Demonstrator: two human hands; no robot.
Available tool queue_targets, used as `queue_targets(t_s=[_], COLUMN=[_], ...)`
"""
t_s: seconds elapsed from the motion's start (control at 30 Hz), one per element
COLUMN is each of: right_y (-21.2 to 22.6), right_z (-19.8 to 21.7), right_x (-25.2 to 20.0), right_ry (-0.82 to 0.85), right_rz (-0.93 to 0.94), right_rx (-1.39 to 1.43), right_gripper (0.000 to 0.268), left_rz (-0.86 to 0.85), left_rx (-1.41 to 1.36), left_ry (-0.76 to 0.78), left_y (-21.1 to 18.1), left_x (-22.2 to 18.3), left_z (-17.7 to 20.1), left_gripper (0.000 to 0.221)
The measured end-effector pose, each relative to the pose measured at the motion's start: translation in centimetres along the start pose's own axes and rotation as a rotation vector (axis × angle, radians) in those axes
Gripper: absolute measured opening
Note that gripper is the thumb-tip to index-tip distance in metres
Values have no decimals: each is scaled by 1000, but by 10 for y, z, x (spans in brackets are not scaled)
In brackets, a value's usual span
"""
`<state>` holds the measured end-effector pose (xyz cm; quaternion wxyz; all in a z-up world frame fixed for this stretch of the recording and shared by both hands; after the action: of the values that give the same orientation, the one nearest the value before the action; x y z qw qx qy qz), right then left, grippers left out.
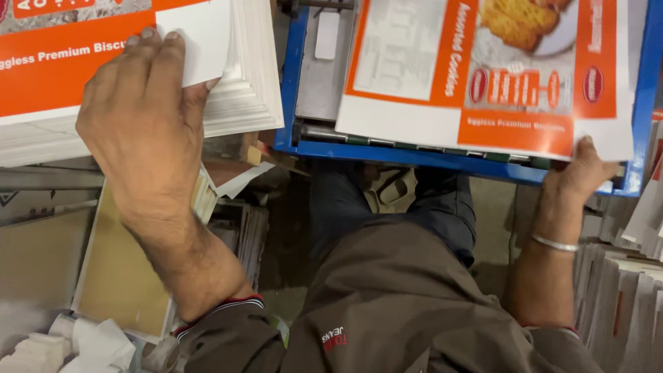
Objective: The person picks up printed paper sheets from a stack and feeds them one at a time into a printing machine with both hands.
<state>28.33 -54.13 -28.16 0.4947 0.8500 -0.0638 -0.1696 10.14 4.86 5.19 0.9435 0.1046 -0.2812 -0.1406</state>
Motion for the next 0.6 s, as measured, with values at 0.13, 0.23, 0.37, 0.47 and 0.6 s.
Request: queue_targets(t_s=[0.13,0.23,0.37,0.47,0.6], right_y=[-10,-14,-9,-2,9], right_z=[48,69,61,48,26], right_x=[-23,-55,-92,-101,-77], right_ry=[-104,-81,-47,-36,-50], right_rz=[27,11,42,58,81], right_rx=[-193,-225,-260,-264,-318], right_gripper=[48,49,52,49,47], left_rz=[20,18,42,50,73], left_rx=[17,36,38,39,89], left_ry=[-33,-61,-60,-67,-70], left_y=[1,0,0,0,3], left_x=[-7,-11,-10,-13,-19], left_z=[4,7,6,6,1], left_gripper=[44,40,39,35,23])
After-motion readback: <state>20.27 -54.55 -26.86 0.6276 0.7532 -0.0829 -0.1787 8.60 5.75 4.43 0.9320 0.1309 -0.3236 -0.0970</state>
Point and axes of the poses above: each hand's wrist, its own x-axis towards the middle knuckle, its own z-axis out of the back of the hand, y = z × x, the point moved 8 cm from there along x, towards the middle knuckle, and after that the axes turned 15 degrees about -z, right-handed, at the moved point
